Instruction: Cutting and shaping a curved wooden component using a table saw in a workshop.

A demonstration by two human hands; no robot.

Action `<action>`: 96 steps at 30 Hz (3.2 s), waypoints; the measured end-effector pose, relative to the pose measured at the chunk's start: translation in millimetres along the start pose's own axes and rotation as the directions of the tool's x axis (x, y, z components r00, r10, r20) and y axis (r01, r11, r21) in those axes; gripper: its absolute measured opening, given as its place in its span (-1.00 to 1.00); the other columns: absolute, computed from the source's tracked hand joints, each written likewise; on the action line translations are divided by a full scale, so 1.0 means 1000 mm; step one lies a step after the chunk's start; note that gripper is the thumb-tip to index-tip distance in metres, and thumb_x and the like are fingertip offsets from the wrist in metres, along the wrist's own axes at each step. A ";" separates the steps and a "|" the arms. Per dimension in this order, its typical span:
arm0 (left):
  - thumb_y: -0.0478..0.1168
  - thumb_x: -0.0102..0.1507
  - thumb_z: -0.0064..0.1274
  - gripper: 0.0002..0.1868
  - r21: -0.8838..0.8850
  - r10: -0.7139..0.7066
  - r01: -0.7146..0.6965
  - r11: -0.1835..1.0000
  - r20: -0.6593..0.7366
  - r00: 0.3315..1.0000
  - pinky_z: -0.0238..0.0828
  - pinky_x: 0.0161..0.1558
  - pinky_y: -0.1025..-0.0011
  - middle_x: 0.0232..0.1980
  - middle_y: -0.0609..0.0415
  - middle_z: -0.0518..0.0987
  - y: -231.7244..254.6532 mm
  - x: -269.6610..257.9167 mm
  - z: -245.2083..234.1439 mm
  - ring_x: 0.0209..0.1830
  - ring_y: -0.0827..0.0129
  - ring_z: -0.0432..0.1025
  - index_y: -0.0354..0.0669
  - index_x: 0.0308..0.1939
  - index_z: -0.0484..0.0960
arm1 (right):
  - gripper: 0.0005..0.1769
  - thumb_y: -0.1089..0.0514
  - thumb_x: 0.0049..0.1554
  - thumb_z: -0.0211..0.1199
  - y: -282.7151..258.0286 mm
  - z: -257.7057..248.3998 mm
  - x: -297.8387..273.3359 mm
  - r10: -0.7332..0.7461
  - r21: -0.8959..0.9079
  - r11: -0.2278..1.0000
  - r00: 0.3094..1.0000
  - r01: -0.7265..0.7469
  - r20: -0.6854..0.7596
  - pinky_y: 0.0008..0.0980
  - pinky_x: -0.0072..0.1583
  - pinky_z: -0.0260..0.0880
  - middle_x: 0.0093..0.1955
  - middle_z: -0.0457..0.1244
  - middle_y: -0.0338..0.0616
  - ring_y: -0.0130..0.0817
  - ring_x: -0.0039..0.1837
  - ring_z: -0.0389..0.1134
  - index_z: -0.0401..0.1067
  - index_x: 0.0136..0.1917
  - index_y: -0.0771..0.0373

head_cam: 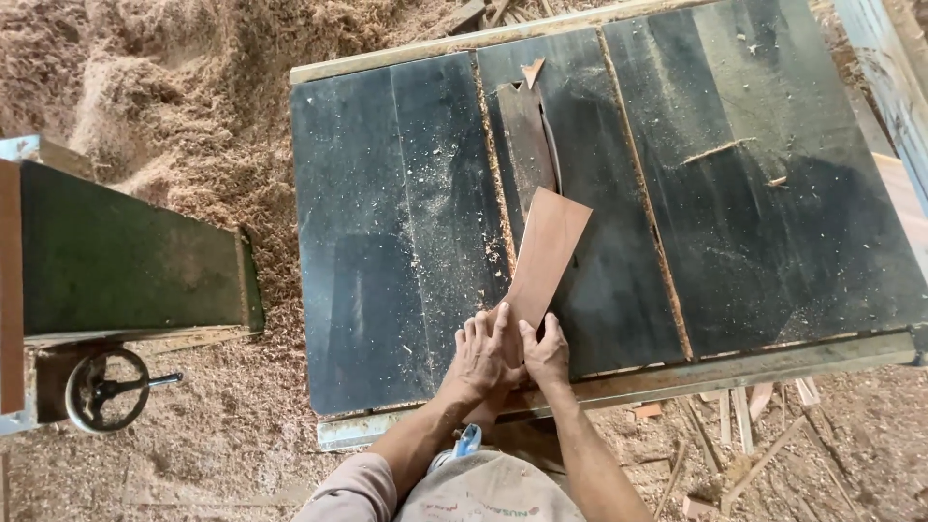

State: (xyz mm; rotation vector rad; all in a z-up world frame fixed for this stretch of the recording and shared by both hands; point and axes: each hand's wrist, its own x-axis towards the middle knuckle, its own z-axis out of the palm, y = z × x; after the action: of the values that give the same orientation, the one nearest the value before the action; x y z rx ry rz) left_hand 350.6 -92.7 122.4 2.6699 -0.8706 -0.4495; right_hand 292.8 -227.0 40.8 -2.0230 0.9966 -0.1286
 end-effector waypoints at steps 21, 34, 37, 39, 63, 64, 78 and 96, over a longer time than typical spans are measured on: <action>0.45 -0.10 0.11 0.24 0.076 0.087 -0.067 0.995 -0.296 0.951 0.26 -0.05 0.06 0.08 -0.18 0.31 -0.004 0.030 0.014 0.06 -0.11 0.30 -0.08 0.54 0.18 | -0.22 -0.28 0.16 0.28 -0.003 0.008 0.031 0.006 0.029 1.000 1.000 -0.006 0.008 0.02 0.34 0.37 0.26 0.29 0.32 0.22 0.37 0.30 0.32 0.40 0.33; 0.56 -0.16 0.10 0.36 0.075 0.071 -0.053 0.996 -0.256 0.964 0.26 -0.01 0.07 0.12 -0.23 0.31 -0.006 0.046 0.011 0.11 -0.13 0.29 -0.07 0.57 0.10 | -0.24 -0.27 0.16 0.29 -0.005 0.008 0.052 -0.055 -0.001 0.998 0.998 0.055 -0.006 0.03 0.33 0.37 0.26 0.30 0.32 0.22 0.35 0.31 0.34 0.38 0.33; 0.58 -0.20 0.12 0.40 0.073 0.074 -0.058 0.996 -0.231 0.970 0.26 0.00 0.06 0.14 -0.23 0.31 -0.009 0.052 0.014 0.12 -0.13 0.29 -0.07 0.57 0.08 | -0.24 -0.27 0.15 0.29 -0.006 0.009 0.058 -0.056 0.002 0.998 0.998 0.056 -0.013 0.02 0.33 0.37 0.26 0.30 0.31 0.20 0.35 0.31 0.34 0.38 0.32; 0.57 -0.20 0.12 0.41 0.075 0.074 -0.059 0.995 -0.214 0.974 0.26 0.00 0.06 0.14 -0.21 0.30 -0.009 0.054 0.016 0.13 -0.12 0.28 -0.07 0.58 0.07 | -0.24 -0.27 0.15 0.30 -0.008 0.009 0.059 -0.054 0.013 0.998 0.998 0.054 -0.018 0.03 0.33 0.37 0.26 0.30 0.31 0.21 0.35 0.31 0.34 0.38 0.32; 0.57 -0.04 -0.02 0.29 0.043 0.000 0.002 0.999 -0.058 0.998 0.23 0.15 0.03 0.17 -0.21 0.29 0.005 0.031 0.007 0.23 -0.18 0.27 -0.05 0.59 0.03 | -0.23 -0.29 0.18 0.25 -0.006 -0.002 0.038 -0.028 0.002 1.000 1.000 0.028 0.011 0.08 0.32 0.37 0.27 0.29 0.29 0.22 0.35 0.31 0.30 0.42 0.28; 0.52 -0.03 0.02 0.26 0.041 0.002 0.002 0.999 -0.094 0.996 0.23 0.12 0.04 0.15 -0.18 0.29 0.007 0.028 0.009 0.21 -0.15 0.27 -0.07 0.59 0.06 | -0.24 -0.30 0.18 0.25 -0.005 -0.003 0.035 -0.013 -0.005 1.000 1.000 0.013 0.018 0.08 0.33 0.37 0.27 0.29 0.28 0.20 0.36 0.31 0.30 0.43 0.27; 0.31 -0.19 0.21 0.31 0.053 0.019 -0.009 0.999 -0.197 0.980 0.22 0.05 0.08 0.12 -0.18 0.29 0.014 0.029 0.025 0.13 -0.12 0.25 -0.09 0.57 0.11 | -0.25 -0.26 0.16 0.27 -0.001 -0.011 0.022 -0.027 -0.068 0.997 1.000 0.027 0.003 0.12 0.27 0.41 0.21 0.27 0.23 0.25 0.32 0.32 0.29 0.41 0.26; 0.30 -0.15 0.25 0.34 0.020 -0.013 0.016 1.000 -0.136 0.991 0.26 0.13 -0.01 0.17 -0.25 0.27 0.021 0.063 0.004 0.20 -0.20 0.24 -0.16 0.59 0.05 | -0.25 -0.32 0.18 0.20 0.000 -0.003 0.074 -0.024 -0.076 0.997 0.995 0.031 0.094 0.14 0.27 0.41 0.22 0.23 0.15 0.21 0.32 0.32 0.23 0.45 0.16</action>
State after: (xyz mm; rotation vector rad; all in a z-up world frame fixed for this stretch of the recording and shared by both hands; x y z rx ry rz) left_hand 386.5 -147.6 114.5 2.6910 -0.8211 -0.2592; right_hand 341.5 -280.6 23.5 -2.0934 0.9279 -0.0104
